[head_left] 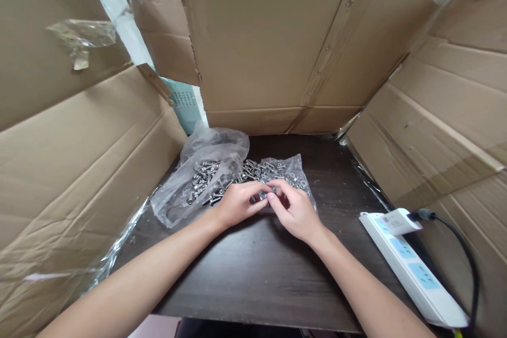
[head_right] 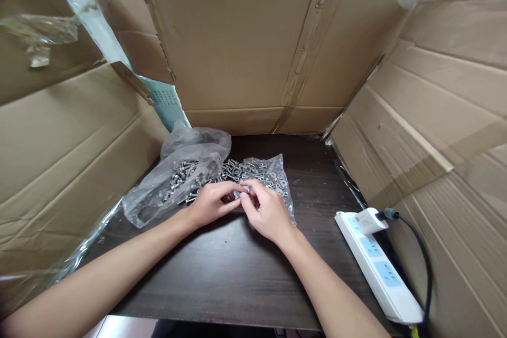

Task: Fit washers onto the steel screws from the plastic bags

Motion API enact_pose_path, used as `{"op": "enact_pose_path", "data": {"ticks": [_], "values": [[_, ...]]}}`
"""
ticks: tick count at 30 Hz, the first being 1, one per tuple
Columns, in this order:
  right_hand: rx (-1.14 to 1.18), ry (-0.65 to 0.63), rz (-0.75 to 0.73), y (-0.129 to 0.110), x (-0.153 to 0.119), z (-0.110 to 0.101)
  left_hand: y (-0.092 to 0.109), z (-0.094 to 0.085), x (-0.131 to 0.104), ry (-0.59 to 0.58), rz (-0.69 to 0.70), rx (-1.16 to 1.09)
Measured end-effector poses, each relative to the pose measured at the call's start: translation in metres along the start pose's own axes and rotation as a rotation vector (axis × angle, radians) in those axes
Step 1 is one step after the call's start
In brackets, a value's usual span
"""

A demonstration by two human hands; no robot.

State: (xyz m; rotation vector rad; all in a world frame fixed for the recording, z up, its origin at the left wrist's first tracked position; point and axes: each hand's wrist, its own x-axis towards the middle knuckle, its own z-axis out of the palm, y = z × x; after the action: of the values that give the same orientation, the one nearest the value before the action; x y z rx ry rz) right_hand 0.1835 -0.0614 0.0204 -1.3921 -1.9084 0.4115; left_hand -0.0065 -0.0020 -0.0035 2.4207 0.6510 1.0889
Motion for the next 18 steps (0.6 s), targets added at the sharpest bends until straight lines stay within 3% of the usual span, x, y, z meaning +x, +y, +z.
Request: {"op": "enact_pose_path", "data": {"ticks": [6, 12, 18], "values": [[-0.022, 0.034, -0.036, -0.0019, -0.0006, -0.001, 0.0005, -0.0008, 0.0006, 0.017, 0.017, -0.004], [-0.046, -0.036, 0.005, -0.0028, -0.001, -0.0012, 0.0007, 0.0001, 0.0005, 0.04, 0.032, 0.008], [-0.061, 0.048, -0.03, -0.0022, -0.0012, -0.0002, 0.0008, -0.0005, -0.0002, 0.022, 0.016, 0.008]]}}
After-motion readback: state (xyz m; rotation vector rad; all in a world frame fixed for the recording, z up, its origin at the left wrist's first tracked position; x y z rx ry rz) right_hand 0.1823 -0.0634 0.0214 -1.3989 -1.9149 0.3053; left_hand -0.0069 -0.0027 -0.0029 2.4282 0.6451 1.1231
